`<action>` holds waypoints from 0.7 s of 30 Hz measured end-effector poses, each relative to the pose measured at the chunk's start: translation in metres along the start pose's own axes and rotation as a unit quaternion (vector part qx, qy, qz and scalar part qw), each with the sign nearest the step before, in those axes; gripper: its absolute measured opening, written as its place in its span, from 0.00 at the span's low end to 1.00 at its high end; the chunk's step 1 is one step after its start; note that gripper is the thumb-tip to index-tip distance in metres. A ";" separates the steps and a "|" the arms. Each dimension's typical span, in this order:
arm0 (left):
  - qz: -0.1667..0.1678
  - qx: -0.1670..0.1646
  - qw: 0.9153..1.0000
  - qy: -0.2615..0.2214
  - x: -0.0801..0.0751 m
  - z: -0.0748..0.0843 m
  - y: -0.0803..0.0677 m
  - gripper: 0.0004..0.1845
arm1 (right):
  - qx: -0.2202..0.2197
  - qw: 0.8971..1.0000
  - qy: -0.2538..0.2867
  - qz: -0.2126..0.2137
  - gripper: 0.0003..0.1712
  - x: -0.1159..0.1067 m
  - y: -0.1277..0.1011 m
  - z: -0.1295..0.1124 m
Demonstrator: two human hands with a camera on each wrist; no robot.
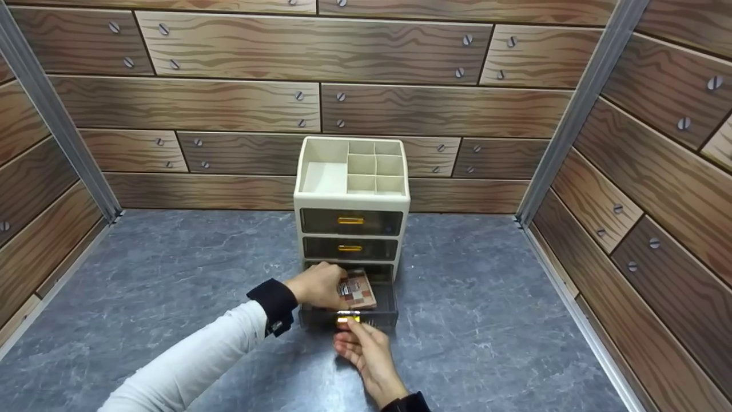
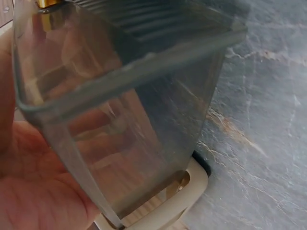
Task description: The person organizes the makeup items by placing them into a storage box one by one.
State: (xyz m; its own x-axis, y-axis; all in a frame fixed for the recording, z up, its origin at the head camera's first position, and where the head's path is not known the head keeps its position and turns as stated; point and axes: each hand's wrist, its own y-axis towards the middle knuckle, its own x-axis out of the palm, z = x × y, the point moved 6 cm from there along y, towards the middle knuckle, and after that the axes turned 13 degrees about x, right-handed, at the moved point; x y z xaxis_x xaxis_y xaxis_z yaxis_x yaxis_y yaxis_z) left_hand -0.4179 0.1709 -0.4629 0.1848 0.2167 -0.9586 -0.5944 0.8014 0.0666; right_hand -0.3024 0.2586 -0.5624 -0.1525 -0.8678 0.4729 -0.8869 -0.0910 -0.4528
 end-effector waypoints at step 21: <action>0.062 0.028 0.990 -0.121 -0.029 0.004 -0.022 0.40 | -0.004 1.000 -0.001 0.005 0.13 -0.001 0.001 -0.002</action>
State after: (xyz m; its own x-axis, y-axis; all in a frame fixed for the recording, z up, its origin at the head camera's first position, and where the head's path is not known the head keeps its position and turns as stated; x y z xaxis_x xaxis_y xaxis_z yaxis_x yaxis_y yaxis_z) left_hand -0.4074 0.1494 -0.4356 0.2994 0.4372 -0.8481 -0.5819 0.7881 0.2008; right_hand -0.3036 0.2606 -0.5618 -0.1599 -0.8693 0.4677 -0.8889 -0.0793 -0.4513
